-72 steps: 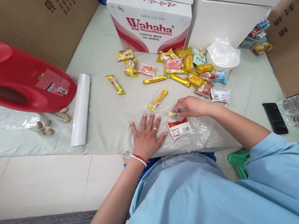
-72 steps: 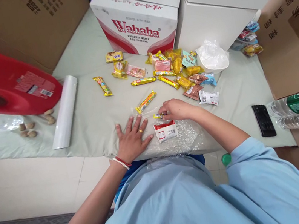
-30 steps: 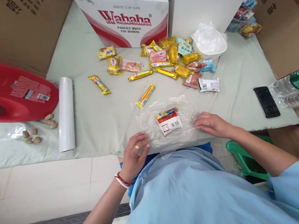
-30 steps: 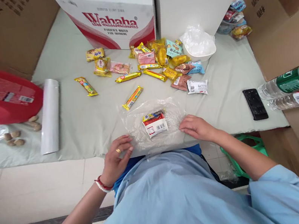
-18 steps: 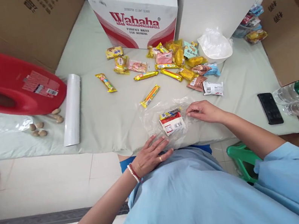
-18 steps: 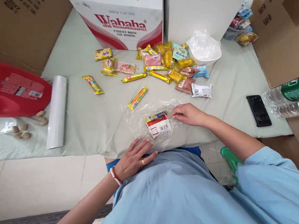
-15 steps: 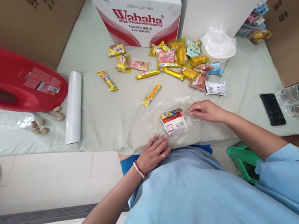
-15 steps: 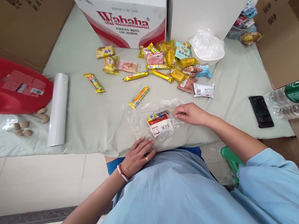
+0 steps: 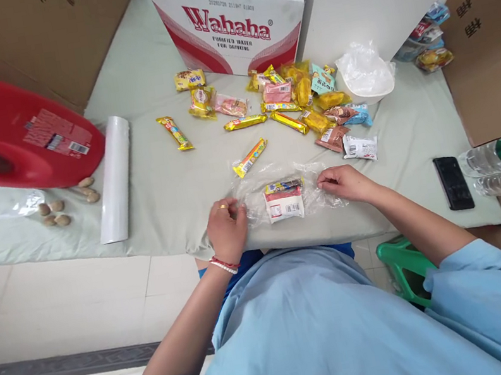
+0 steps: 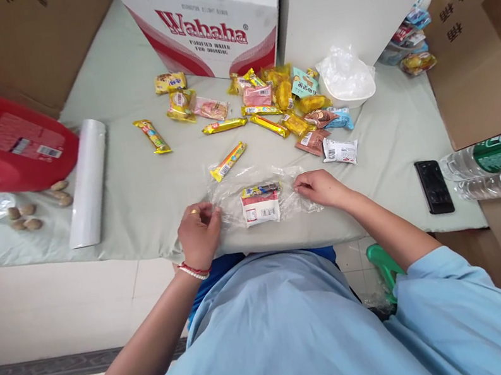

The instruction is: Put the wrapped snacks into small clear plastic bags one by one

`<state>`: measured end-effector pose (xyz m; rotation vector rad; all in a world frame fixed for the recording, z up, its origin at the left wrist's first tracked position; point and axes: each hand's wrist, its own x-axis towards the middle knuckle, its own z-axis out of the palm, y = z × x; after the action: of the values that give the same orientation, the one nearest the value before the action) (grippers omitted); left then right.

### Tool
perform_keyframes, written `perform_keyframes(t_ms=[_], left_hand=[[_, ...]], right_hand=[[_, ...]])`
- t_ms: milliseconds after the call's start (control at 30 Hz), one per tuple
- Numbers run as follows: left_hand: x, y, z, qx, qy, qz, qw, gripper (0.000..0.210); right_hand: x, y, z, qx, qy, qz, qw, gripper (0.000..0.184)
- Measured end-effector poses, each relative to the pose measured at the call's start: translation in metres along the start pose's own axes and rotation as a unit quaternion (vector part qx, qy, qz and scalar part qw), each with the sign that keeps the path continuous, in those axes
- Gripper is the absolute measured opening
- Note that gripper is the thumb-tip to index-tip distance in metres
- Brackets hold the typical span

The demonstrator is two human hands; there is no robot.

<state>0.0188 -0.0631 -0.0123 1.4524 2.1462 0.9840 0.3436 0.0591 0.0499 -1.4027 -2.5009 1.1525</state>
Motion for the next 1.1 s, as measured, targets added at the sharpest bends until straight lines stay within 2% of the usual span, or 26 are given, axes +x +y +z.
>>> perform_keyframes(t_ms=[100, 167, 200, 233, 267, 333, 367, 467, 567, 633, 767, 867, 967, 1100], left_hand=[[0.002, 0.005, -0.001, 0.055, 0.109, 0.066, 0.99, 0.036], [-0.005, 0.013, -0.006, 0.066, 0.172, 0.112, 0.977, 0.03], [-0.011, 0.019, -0.008, 0.064, 0.184, 0.15, 0.969, 0.025], [-0.017, 0.025, -0.01, 0.059, 0.175, 0.197, 0.963, 0.022], [-0.023, 0.032, -0.01, 0.053, 0.144, 0.25, 0.956, 0.023], [-0.034, 0.046, -0.005, 0.048, 0.039, 0.338, 0.939, 0.029], [-0.037, 0.053, 0.0, 0.055, -0.014, 0.36, 0.931, 0.032], [-0.038, 0.063, 0.019, 0.105, -0.11, 0.363, 0.919, 0.035], [-0.034, 0.064, 0.033, 0.146, -0.136, 0.351, 0.915, 0.035], [-0.033, 0.062, 0.036, 0.155, -0.136, 0.35, 0.914, 0.034], [-0.037, 0.059, 0.038, 0.151, -0.113, 0.346, 0.919, 0.03], [-0.038, 0.056, 0.044, 0.131, -0.097, 0.341, 0.926, 0.027], [-0.039, 0.052, 0.049, 0.117, -0.096, 0.338, 0.929, 0.029], [-0.047, 0.042, 0.035, 0.09, -0.093, 0.336, 0.933, 0.031]], right_hand=[[0.005, -0.007, -0.007, -0.132, 0.03, -0.012, 0.991, 0.023], [0.014, -0.013, -0.013, -0.159, 0.065, -0.032, 0.985, 0.025], [0.022, -0.017, -0.015, -0.162, 0.08, -0.042, 0.983, 0.027], [0.031, -0.021, -0.016, -0.164, 0.09, -0.048, 0.981, 0.029], [0.042, -0.026, -0.016, -0.166, 0.093, -0.052, 0.98, 0.031], [0.066, -0.035, -0.011, -0.17, 0.073, -0.054, 0.981, 0.039], [0.079, -0.04, -0.008, -0.172, 0.055, -0.051, 0.982, 0.044], [0.111, -0.051, 0.001, -0.167, -0.009, -0.022, 0.986, 0.053], [0.123, -0.058, -0.001, -0.129, -0.053, -0.021, 0.99, 0.032], [0.117, -0.062, -0.008, -0.096, -0.059, -0.056, 0.992, 0.022], [0.078, -0.07, -0.009, -0.102, -0.034, -0.15, 0.983, 0.026], [0.04, -0.072, 0.012, -0.144, -0.041, -0.206, 0.967, 0.033], [0.013, -0.063, 0.044, -0.151, -0.028, -0.226, 0.962, 0.045], [0.002, -0.052, 0.075, -0.175, 0.009, -0.227, 0.958, 0.052]])
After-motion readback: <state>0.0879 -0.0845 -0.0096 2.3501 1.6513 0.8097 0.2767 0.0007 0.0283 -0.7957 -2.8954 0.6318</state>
